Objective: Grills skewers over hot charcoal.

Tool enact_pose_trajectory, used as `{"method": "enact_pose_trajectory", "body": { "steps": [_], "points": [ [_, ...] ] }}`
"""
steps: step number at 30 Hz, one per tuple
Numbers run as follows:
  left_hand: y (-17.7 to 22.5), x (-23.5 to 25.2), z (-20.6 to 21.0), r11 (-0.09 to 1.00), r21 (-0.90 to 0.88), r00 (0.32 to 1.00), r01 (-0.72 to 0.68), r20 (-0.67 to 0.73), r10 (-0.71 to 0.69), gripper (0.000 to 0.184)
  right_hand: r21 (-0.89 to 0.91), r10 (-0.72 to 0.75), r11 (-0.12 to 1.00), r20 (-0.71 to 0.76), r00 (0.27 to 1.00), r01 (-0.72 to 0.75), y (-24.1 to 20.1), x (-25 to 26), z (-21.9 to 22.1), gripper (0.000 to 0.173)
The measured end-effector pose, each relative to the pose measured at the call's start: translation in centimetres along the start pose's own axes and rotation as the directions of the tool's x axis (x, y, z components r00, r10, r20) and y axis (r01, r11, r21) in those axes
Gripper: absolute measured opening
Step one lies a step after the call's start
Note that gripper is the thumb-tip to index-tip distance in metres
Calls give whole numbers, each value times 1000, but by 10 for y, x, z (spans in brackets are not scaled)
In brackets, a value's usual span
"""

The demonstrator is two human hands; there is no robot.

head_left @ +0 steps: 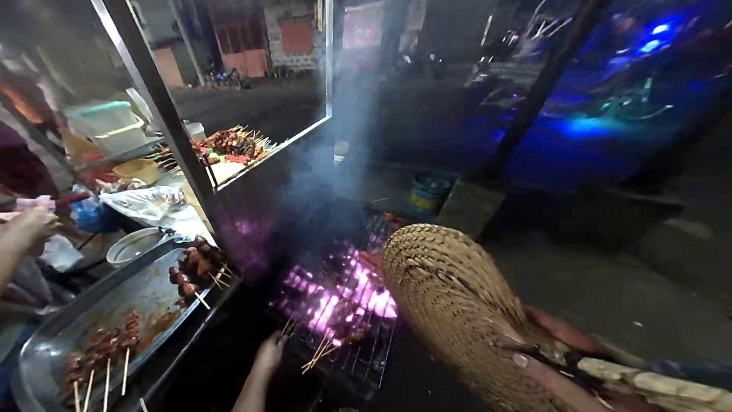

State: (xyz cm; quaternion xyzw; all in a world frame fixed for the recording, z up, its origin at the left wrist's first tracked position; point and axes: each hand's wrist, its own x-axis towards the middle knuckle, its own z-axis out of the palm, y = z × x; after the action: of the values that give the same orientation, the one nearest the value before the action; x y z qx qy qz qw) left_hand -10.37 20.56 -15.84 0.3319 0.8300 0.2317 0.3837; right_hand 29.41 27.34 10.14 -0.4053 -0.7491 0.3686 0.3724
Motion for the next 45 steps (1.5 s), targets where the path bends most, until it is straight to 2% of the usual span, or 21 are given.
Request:
{"method": "enact_pose_trajectory", "body": {
  "steps": [2,4,6,8,10,12,14,16,19,21,23,24,25,28,30,33,35,37,39,43,45],
  "points": [
    [-7,4,-2,988,-150,999,39,14,-38,41,140,-18,990,-23,1000,21,14,-7,-4,53],
    [-13,3,-4,976,-208,998,69,18,-67,39,255,89,965,-120,989,-56,24,-12,-3,47],
    [-14,1,-8,981,-183,998,68,-4,-70,41,124,129,986,-116,985,-115,29,-10,2,54],
    [-12,-2,-8,988,-141,997,56,-48,-63,41,-160,3,987,-88,996,-17,34,-6,17,53],
    [-8,-3,-7,991,-126,996,33,-83,-44,39,-252,-110,962,-11,994,103,36,-2,29,49],
    [-3,-7,-7,991,-136,993,13,-115,-29,38,-59,-84,995,45,995,86,20,-5,35,49],
    [-4,-11,-9,998,-68,993,-2,-119,-6,40,119,-35,992,43,998,30,13,-8,35,52],
    [-7,-8,-10,998,61,995,15,-95,-10,41,26,78,997,16,997,-78,-1,-5,38,49],
    [-5,-3,-17,982,178,998,58,-24,-54,40,-241,-142,959,50,989,150,27,2,42,40],
    [2,-1,-26,967,247,998,54,7,-58,43,-150,-145,976,94,985,158,29,1,39,45],
    [10,-2,-32,948,314,998,56,3,-60,48,5,-55,998,102,993,55,24,0,34,55],
    [15,-4,-34,933,354,998,55,-9,-56,48,4,-31,1000,74,997,30,24,1,33,56],
    [19,-6,-36,917,394,999,54,-27,-47,46,-71,-47,996,43,998,50,26,3,32,54],
    [28,-14,-37,889,454,997,52,-78,-19,38,-352,-221,914,-15,975,202,38,9,38,39],
    [27,-9,-35,912,408,993,45,-117,4,35,-278,-216,937,25,976,214,28,5,39,40],
    [28,-7,-34,949,316,989,3,-139,43,34,-5,-51,999,51,997,51,12,-1,35,49],
    [30,-7,-31,937,348,991,-4,-123,51,32,-62,-92,994,39,995,95,18,0,36,46],
    [28,-3,-26,908,418,995,14,-98,30,32,-213,-233,948,46,971,238,35,2,39,41],
    [28,-1,-24,890,454,995,30,-102,19,32,-223,-226,946,72,971,237,33,2,41,40],
    [28,-3,-25,935,350,983,59,-181,6,33,-3,-110,994,109,988,111,16,-1,34,53],
    [31,-5,-26,931,360,982,53,-187,16,35,-149,-175,972,42,984,179,27,1,38,47]
  ]
}}
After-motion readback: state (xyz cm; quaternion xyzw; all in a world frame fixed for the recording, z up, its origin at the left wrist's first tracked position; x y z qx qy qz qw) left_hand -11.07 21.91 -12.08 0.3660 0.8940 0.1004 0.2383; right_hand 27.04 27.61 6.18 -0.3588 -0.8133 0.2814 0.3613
